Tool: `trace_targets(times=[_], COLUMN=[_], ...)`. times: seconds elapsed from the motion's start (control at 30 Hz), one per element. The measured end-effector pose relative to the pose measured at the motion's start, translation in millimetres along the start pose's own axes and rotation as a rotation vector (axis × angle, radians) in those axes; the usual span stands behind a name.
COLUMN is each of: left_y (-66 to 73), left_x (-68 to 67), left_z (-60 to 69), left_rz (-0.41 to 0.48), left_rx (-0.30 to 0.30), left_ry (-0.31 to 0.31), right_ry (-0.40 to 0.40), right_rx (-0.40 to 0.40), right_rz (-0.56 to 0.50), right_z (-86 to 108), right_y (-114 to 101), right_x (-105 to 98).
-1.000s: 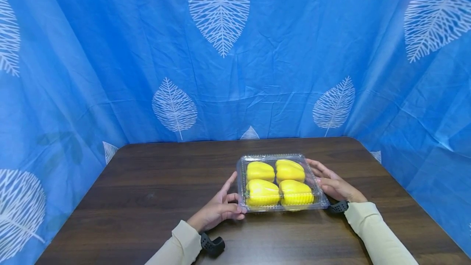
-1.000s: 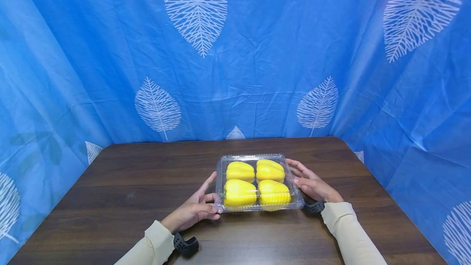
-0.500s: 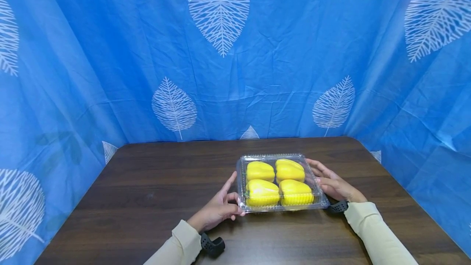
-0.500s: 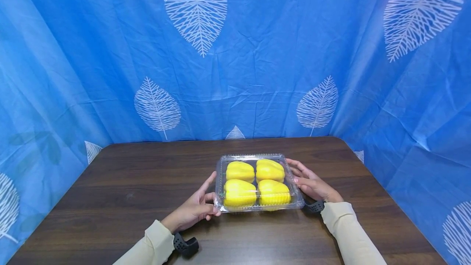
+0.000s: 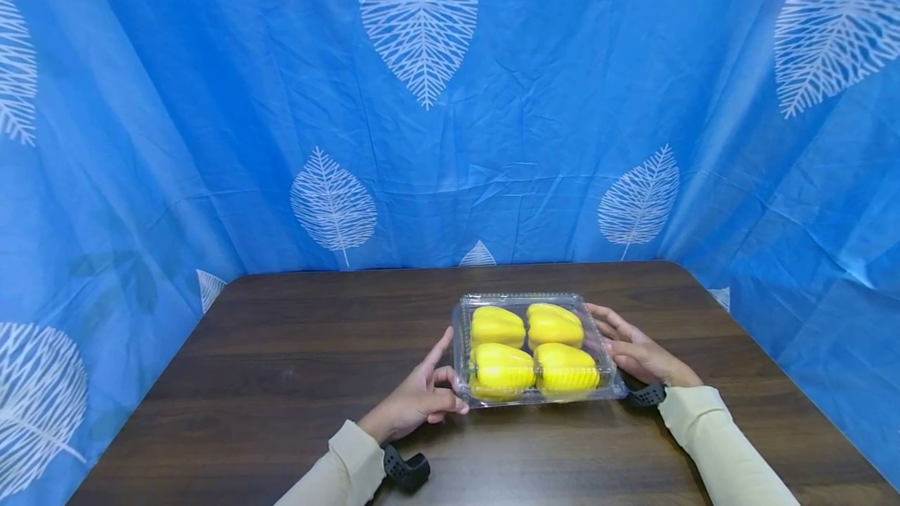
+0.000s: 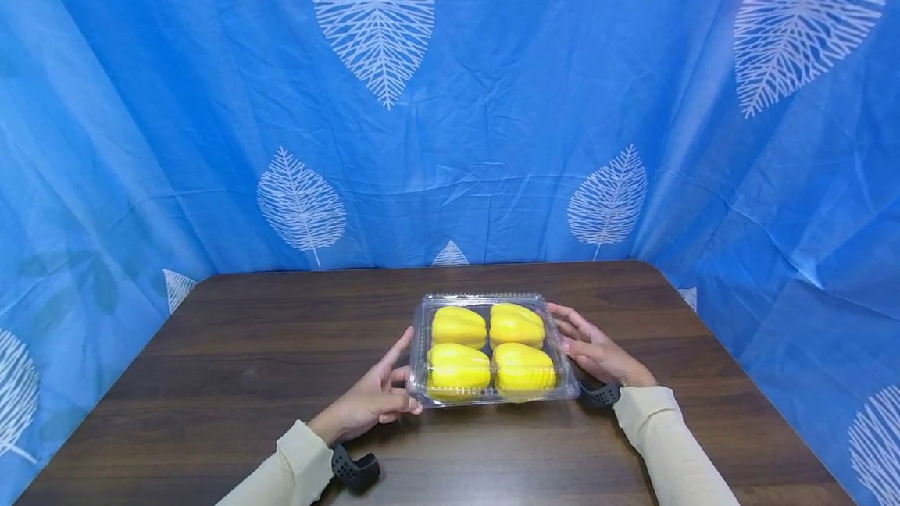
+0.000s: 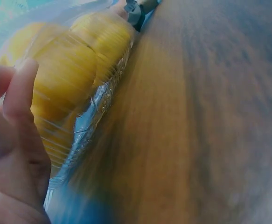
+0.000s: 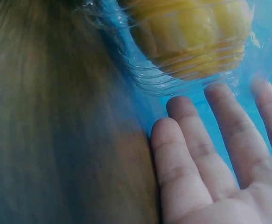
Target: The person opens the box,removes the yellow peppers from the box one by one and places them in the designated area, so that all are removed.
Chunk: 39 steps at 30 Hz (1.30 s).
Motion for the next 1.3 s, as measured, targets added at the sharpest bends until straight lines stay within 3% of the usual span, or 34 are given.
trace_targets(times=[0.33, 0.43, 0.63, 0.77, 0.93, 1.13, 1.3], left_y=[5.2, 12.3, 25.3, 28.5, 30.2, 36.3, 42.7], left_x=[-0.6, -2.5, -6.6, -7.9, -8.0, -6.8, -5.8], left_z=[3.2, 4.9, 5.3, 4.4, 1.7, -0.8, -2.2], left_rz=[-0.096, -0.186, -0.450, -0.539, -0.578, -0.579, -0.572], left_rx=[0.025, 0.062, 0.167, 0.224, 0.213, 0.171, 0.180], left_ry=[0.052, 0.067, 0.082, 0.066, 0.082, 0.106, 0.116], right_ry=[-0.004, -0.005, -0.006, -0.016, 0.002, 0.050, -0.045], right_rx=[-0.001, 0.015, 0.010, -0.001, -0.026, 0.021, -0.063], right_rz=[0.005, -0.009, -0.018, -0.024, 0.017, 0.064, 0.003], right_z=[-0.6, -0.5, -0.9, -1.5, -1.8, -2.8, -3.3], right_y=[-1, -2, -1, 1, 2, -1, -3], right_x=[2, 2, 1, 0, -1, 1, 3])
Point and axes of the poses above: each hand's wrist, its own z-axis away from the middle knuckle, its own x-axis out of the palm, y = z × x, the point moved 3 cm from there along -z, towards the middle knuckle, and after that the axes turned 4 degrees about y, right-handed, at the moved point
